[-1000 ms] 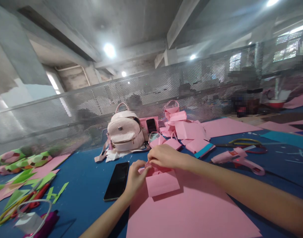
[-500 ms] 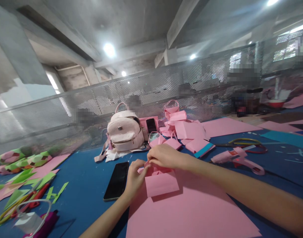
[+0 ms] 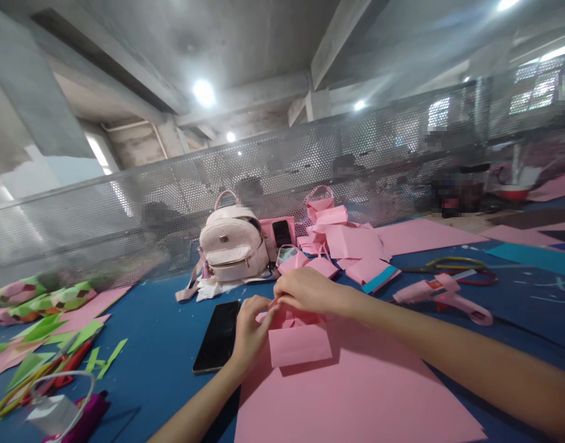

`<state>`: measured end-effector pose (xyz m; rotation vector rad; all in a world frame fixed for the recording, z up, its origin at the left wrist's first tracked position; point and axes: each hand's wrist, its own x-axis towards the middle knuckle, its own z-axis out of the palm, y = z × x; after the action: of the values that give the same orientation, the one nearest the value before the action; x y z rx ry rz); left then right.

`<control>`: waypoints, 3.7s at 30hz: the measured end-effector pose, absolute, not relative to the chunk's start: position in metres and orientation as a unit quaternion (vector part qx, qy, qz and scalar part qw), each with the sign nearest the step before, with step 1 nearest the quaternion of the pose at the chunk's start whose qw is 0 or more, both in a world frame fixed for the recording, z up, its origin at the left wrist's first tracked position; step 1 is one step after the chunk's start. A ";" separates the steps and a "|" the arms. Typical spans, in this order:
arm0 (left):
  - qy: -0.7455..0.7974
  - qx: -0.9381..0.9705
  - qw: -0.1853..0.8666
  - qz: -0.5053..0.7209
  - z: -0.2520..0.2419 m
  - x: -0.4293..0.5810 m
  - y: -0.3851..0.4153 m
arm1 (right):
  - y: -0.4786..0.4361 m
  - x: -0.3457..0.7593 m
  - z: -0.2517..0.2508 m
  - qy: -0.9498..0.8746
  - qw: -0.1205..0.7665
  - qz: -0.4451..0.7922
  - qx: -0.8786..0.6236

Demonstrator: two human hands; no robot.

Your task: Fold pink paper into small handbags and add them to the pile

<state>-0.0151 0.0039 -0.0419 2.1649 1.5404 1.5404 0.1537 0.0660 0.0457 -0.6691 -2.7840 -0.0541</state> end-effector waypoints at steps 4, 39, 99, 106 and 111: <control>0.503 0.708 0.029 0.494 -0.043 -0.016 0.005 | 0.066 0.153 0.046 -0.963 0.139 -0.022 -0.232; 0.506 0.640 0.251 0.522 -0.040 -0.012 0.011 | 0.073 0.154 0.038 -0.963 0.123 -0.020 -0.238; 0.503 0.580 0.333 0.547 -0.036 -0.008 0.009 | 0.085 0.152 0.037 -0.965 0.163 0.013 -0.205; 0.505 0.595 0.296 0.551 -0.037 -0.011 0.010 | 0.087 0.153 0.039 -0.964 0.162 0.016 -0.211; 0.519 0.599 0.268 0.548 -0.038 -0.010 0.008 | 0.086 0.153 0.038 -0.965 0.164 0.021 -0.204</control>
<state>-0.0097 0.0084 -0.0376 1.6157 1.3998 1.4784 0.1532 0.0857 0.0381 -0.5824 -2.7509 0.0599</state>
